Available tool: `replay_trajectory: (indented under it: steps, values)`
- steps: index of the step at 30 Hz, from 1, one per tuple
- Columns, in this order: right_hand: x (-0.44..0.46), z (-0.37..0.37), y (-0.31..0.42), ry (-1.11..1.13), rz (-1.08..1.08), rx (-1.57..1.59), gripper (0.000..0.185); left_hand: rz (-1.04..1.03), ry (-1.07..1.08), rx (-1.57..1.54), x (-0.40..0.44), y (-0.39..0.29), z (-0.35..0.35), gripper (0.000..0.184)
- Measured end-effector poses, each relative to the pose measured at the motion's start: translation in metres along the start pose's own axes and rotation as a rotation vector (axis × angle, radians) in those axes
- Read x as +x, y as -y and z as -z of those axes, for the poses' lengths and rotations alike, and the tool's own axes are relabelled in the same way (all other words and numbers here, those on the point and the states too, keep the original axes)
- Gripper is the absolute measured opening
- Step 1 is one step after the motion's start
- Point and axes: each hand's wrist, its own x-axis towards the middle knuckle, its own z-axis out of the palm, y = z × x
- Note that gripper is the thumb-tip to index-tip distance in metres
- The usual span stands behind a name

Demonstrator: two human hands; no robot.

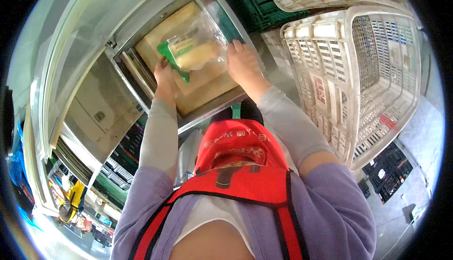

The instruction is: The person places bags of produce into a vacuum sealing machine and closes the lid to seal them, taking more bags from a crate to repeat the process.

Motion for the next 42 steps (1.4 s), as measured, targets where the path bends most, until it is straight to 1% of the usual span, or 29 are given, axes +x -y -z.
replay_trajectory:
  steps: [4, 6, 8, 10, 14, 16, 17, 18, 19, 20, 21, 22, 23, 24, 25, 26, 27, 28, 30, 31, 32, 33, 34, 36, 38, 39, 40, 41, 42]
  values:
    - [-0.001, -0.004, -0.001, -0.049, 0.004, 0.018, 0.037, 0.011, 0.028, 0.026, -0.002, -0.003, 0.000, 0.031]
    - [-0.001, -0.002, -0.001, -0.041, 0.000, 0.031, 0.036, 0.002, 0.058, -0.015, 0.019, 0.030, 0.001, 0.032]
    - [0.000, 0.000, 0.000, -0.038, -0.002, 0.041, 0.036, -0.012, 0.089, -0.061, 0.012, 0.018, 0.002, 0.032]
    - [0.001, 0.004, -0.001, -0.013, 0.001, 0.049, 0.037, 0.104, 0.165, 0.150, -0.001, 0.003, 0.005, 0.033]
    - [0.006, 0.016, -0.003, -0.015, -0.003, 0.059, 0.037, 0.181, 0.206, 0.027, 0.007, 0.016, 0.002, 0.034]
    - [0.010, 0.037, -0.007, -0.004, -0.088, 0.087, 0.035, 0.074, 0.133, 0.177, -0.001, 0.011, 0.003, 0.035]
    - [0.009, 0.047, -0.013, -0.145, -0.110, 0.121, 0.031, 0.076, 0.136, 0.170, -0.006, 0.010, 0.003, 0.035]
    - [0.011, 0.065, -0.021, -0.286, -0.104, 0.212, 0.029, 0.034, 0.036, 0.108, -0.011, 0.007, 0.003, 0.036]
    - [0.010, 0.092, -0.022, -0.266, -0.378, 0.543, 0.027, -0.010, -0.065, 0.047, -0.018, 0.001, 0.007, 0.038]
    - [0.012, 0.102, -0.045, -0.504, -0.242, 0.674, 0.023, -0.069, 0.017, 0.164, -0.029, -0.012, 0.017, 0.038]
    - [0.011, 0.164, -0.024, -0.542, -0.372, 0.729, 0.018, -0.131, 0.096, 0.282, -0.047, -0.032, 0.032, 0.039]
    - [0.015, 0.204, -0.016, -0.739, -0.242, 0.884, 0.016, -0.221, 0.324, 0.341, -0.074, -0.057, 0.049, 0.039]
    - [0.016, 0.247, -0.009, -0.814, -0.191, 0.840, 0.016, -0.162, 0.563, 0.211, -0.114, -0.095, 0.065, 0.040]
    - [0.022, 0.286, -0.017, -0.862, 0.005, 0.635, 0.020, -0.103, 0.781, 0.236, -0.151, -0.141, 0.086, 0.041]
    - [0.041, 0.311, -0.011, -0.955, 0.242, 1.041, 0.024, -0.277, 0.912, 0.118, -0.181, -0.177, 0.114, 0.042]
    - [0.055, 0.332, 0.004, -0.961, 0.262, 1.048, 0.024, -0.559, 0.876, 0.091, -0.206, -0.215, 0.145, 0.045]
    - [0.069, 0.349, 0.034, -0.766, 0.283, 1.009, 0.025, -0.874, 0.789, -0.089, -0.210, -0.229, 0.171, 0.046]
    - [0.081, 0.363, 0.068, -0.572, 0.303, 0.964, 0.025, -1.113, 0.553, -0.241, -0.213, -0.249, 0.194, 0.042]
    - [0.107, 0.372, 0.113, -0.224, 0.356, 0.755, 0.025, -1.125, -0.041, -0.145, -0.185, -0.304, 0.242, 0.044]
    - [0.122, 0.371, 0.127, -0.075, 0.408, 0.595, 0.024, -1.136, -0.053, -0.149, -0.170, -0.315, 0.240, 0.044]
    - [0.143, 0.359, 0.129, 0.045, 0.474, 0.344, 0.021, -0.976, -0.059, 0.233, -0.154, -0.325, 0.238, 0.047]
    - [0.148, 0.348, 0.129, 0.041, 0.493, 0.344, 0.021, -0.783, -0.066, 0.602, -0.141, -0.334, 0.238, 0.051]
    - [0.151, 0.336, 0.123, 0.171, 0.509, 0.277, 0.035, -0.559, -0.070, 0.956, -0.132, -0.340, 0.241, 0.055]
    - [0.150, 0.310, 0.106, 0.433, 0.531, 0.135, 0.063, -0.425, 0.215, 1.018, -0.115, -0.310, 0.239, 0.060]
    - [0.126, 0.290, 0.091, 0.507, 0.434, -0.001, 0.076, -0.608, 0.385, 1.153, -0.103, -0.274, 0.240, 0.065]
    - [0.109, 0.278, 0.083, 0.446, 0.455, -0.048, 0.075, -0.563, 0.385, 1.065, -0.111, -0.255, 0.238, 0.065]
    - [0.094, 0.262, 0.075, 0.459, 0.427, -0.013, 0.076, -0.518, 0.385, 0.976, -0.125, -0.235, 0.232, 0.066]
    - [0.070, 0.253, 0.072, 0.411, 0.321, 0.045, 0.071, -0.423, 0.415, 1.005, -0.136, -0.220, 0.224, 0.065]
    - [0.057, 0.228, 0.054, 0.374, 0.298, 0.135, 0.067, -0.325, 0.444, 1.033, -0.147, -0.204, 0.216, 0.065]
